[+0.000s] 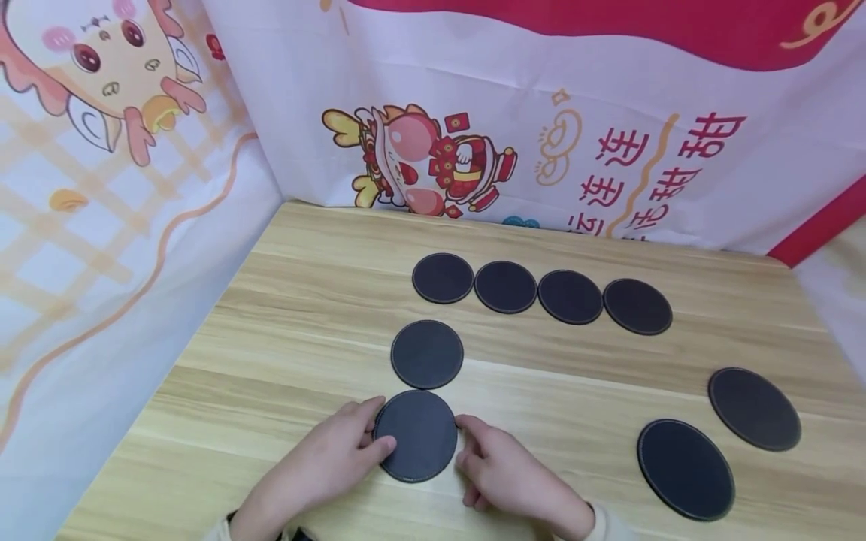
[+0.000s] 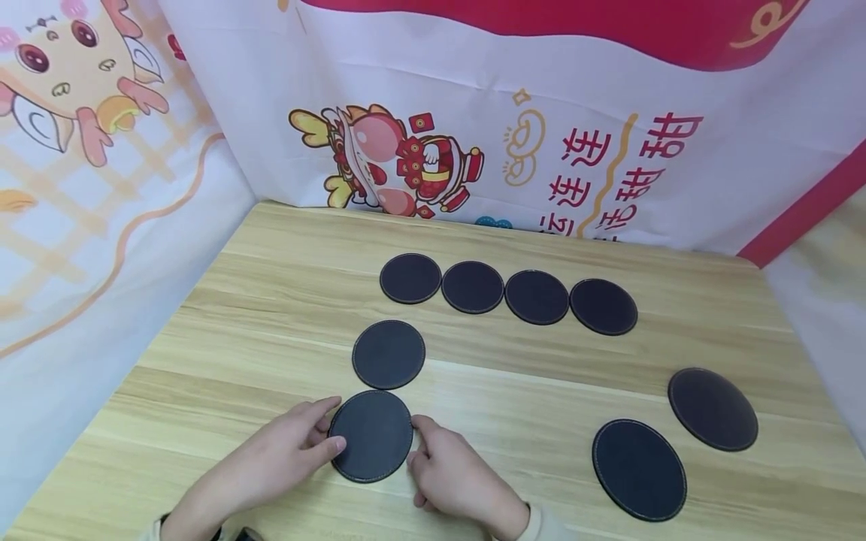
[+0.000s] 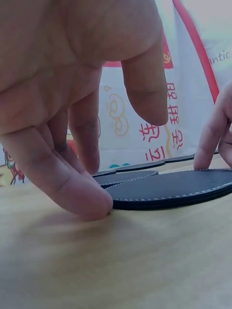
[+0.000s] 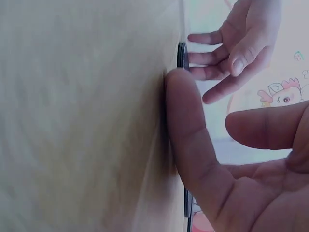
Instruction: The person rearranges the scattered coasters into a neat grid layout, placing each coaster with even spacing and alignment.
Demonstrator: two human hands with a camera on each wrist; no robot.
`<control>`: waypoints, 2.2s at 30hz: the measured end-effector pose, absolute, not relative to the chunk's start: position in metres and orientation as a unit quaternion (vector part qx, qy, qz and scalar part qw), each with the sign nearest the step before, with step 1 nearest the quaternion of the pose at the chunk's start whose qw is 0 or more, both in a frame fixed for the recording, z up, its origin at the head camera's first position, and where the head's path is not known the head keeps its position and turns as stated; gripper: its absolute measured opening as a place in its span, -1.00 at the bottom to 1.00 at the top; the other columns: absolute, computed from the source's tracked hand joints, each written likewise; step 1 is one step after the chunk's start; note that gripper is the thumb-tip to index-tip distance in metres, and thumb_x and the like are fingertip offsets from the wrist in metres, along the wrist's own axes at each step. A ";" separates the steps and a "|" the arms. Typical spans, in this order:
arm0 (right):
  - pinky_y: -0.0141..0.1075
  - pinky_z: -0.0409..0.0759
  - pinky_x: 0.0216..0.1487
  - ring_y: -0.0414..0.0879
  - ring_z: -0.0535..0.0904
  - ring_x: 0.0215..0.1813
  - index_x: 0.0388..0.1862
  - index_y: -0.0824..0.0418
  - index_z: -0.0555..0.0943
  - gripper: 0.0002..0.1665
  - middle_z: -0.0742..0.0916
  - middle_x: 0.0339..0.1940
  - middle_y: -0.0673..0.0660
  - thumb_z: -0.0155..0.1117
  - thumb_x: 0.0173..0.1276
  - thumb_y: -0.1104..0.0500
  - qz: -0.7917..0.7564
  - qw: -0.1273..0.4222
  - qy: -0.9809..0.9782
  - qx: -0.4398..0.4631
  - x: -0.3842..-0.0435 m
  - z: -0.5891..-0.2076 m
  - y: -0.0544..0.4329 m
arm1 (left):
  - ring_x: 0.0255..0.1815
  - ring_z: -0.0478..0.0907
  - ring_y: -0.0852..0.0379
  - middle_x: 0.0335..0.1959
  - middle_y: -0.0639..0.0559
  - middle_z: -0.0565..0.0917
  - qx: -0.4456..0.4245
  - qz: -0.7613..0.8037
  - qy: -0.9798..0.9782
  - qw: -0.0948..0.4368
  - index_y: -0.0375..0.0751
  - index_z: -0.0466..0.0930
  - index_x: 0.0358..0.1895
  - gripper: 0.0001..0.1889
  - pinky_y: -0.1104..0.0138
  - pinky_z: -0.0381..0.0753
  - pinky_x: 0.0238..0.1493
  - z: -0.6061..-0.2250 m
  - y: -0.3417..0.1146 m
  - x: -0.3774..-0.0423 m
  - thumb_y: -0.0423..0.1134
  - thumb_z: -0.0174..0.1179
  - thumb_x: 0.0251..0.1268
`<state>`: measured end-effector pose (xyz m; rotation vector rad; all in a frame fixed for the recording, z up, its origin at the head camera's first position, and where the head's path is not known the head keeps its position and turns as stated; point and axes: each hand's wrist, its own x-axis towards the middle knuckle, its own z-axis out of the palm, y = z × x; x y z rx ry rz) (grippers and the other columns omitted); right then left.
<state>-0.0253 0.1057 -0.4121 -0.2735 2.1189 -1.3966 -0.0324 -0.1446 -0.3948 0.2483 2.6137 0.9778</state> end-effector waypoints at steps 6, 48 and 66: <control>-0.21 0.60 -0.57 0.00 0.63 -0.57 0.48 0.46 0.20 -0.35 0.60 -0.42 0.14 0.09 0.47 0.38 -0.548 0.291 0.781 -0.071 -0.022 -0.413 0.105 | -0.14 0.52 0.21 -0.12 0.04 0.54 0.062 0.393 0.900 0.175 -0.45 0.40 0.38 -0.34 0.18 0.55 -0.03 -0.400 -0.143 -0.031 -0.08 0.32 0.38; -0.24 0.49 -0.66 -0.07 0.43 -0.69 0.34 0.24 0.24 -0.52 0.55 -0.60 0.25 0.04 0.51 0.40 -0.655 0.073 0.751 -0.049 -0.119 -0.362 0.175 | -0.31 0.51 0.02 -0.25 -0.08 0.52 0.147 0.438 0.879 0.116 -0.22 0.46 0.22 -0.60 0.19 0.53 -0.22 -0.345 -0.064 -0.165 -0.35 0.27 0.35; -0.28 0.52 -0.62 -0.09 0.49 -0.67 0.38 0.26 0.22 -0.46 0.60 -0.59 0.25 0.12 0.50 0.39 -0.632 0.174 0.754 -0.041 -0.138 -0.399 0.201 | -0.32 0.52 0.14 -0.33 0.08 0.59 0.186 0.368 0.893 0.182 -0.22 0.54 0.21 -0.64 0.26 0.49 -0.16 -0.380 -0.056 -0.176 -0.31 0.27 0.38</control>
